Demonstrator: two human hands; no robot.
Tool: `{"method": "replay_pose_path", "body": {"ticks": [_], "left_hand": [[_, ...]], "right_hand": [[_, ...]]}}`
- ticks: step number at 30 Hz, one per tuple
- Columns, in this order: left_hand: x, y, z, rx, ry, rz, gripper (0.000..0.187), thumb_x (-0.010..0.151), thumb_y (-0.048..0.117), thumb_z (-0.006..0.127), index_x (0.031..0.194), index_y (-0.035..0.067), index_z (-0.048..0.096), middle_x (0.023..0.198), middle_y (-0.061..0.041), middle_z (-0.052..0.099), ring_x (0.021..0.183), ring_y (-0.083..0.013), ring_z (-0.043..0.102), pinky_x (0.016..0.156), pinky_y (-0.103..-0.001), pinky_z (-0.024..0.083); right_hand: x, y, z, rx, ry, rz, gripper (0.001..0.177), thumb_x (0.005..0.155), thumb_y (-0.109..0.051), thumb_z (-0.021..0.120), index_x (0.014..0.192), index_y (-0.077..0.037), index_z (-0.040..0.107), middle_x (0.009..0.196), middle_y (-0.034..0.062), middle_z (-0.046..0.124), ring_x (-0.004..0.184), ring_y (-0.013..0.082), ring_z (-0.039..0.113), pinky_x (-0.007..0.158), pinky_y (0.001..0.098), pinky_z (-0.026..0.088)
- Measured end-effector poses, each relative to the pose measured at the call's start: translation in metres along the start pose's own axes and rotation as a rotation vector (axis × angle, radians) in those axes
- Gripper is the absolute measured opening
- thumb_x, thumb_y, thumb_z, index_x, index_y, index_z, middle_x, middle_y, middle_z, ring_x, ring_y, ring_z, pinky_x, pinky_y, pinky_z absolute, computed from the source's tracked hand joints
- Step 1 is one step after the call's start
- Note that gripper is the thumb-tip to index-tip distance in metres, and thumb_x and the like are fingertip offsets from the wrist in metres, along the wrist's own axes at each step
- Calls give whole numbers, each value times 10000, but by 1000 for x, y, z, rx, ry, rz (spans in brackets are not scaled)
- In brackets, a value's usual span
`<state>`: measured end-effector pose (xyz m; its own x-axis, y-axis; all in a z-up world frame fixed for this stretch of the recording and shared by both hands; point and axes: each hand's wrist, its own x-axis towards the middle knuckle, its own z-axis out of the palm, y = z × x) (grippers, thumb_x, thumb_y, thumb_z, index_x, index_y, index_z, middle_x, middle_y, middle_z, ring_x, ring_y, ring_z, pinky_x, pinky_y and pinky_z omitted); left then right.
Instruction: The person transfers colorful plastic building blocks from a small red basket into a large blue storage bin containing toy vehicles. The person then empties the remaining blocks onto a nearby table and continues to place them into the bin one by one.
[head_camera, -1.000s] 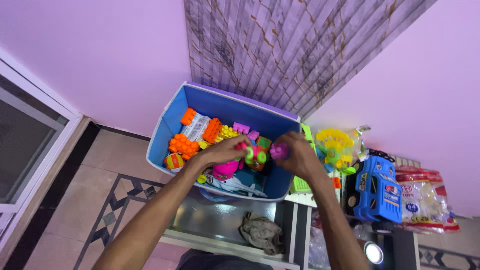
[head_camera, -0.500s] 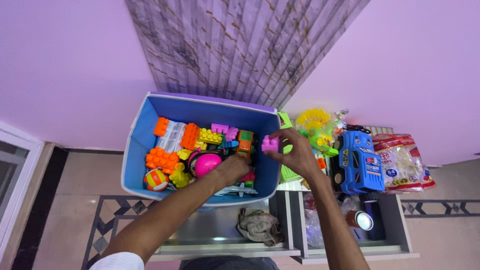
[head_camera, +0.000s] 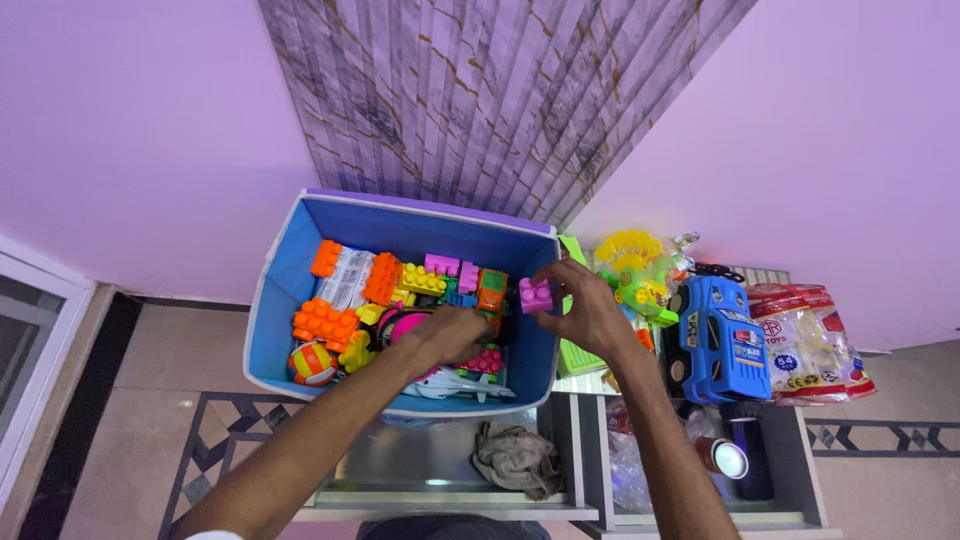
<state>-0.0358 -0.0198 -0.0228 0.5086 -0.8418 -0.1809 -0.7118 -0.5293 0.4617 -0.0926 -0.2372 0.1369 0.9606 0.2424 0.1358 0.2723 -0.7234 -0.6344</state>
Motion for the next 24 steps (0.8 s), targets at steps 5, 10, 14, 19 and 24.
{"method": "replay_pose_path", "body": {"ticks": [5,10,14,19,24], "left_hand": [[-26,-13,-38,-128,248,-96,282,792,169,759,1059,78,749,1062,-154,725,1034,-368,679,881,-495,545],[-35,-29,-34,-92,222,-168,248,829,180,765,1050,70,742,1087,-161,691,1099,-365,646,912,-497,533],[-30,-31,-21,-98,274,-178,281,799,150,773,1072,84,750,1231,-168,646,1164,-373,624,972,-480,525],[-17,-27,-19,-42,226,-170,346,755,144,813,1092,95,749,1436,-175,512,1265,-398,531,1021,-503,458],[-11,-21,-21,-42,138,-181,329,782,101,768,1110,119,748,1384,-109,583,1245,-362,581,1001,-489,505]], "right_hand": [[12,11,25,-149,-212,-176,550,606,-76,835,1140,-57,704,1036,160,666,954,348,666,835,422,558],[17,68,103,-549,-515,-147,259,755,-162,780,1012,-128,763,1041,141,725,1035,343,688,896,445,554],[13,101,150,-763,-624,-69,208,880,-115,667,1068,-140,751,1046,133,755,1025,321,735,864,434,596],[17,62,117,-705,-642,-29,316,785,-150,746,1100,-142,728,1073,120,733,1049,313,704,871,445,580],[12,21,46,-404,-30,-301,322,780,-207,834,1070,-100,744,1045,146,756,1031,353,696,844,457,576]]}}
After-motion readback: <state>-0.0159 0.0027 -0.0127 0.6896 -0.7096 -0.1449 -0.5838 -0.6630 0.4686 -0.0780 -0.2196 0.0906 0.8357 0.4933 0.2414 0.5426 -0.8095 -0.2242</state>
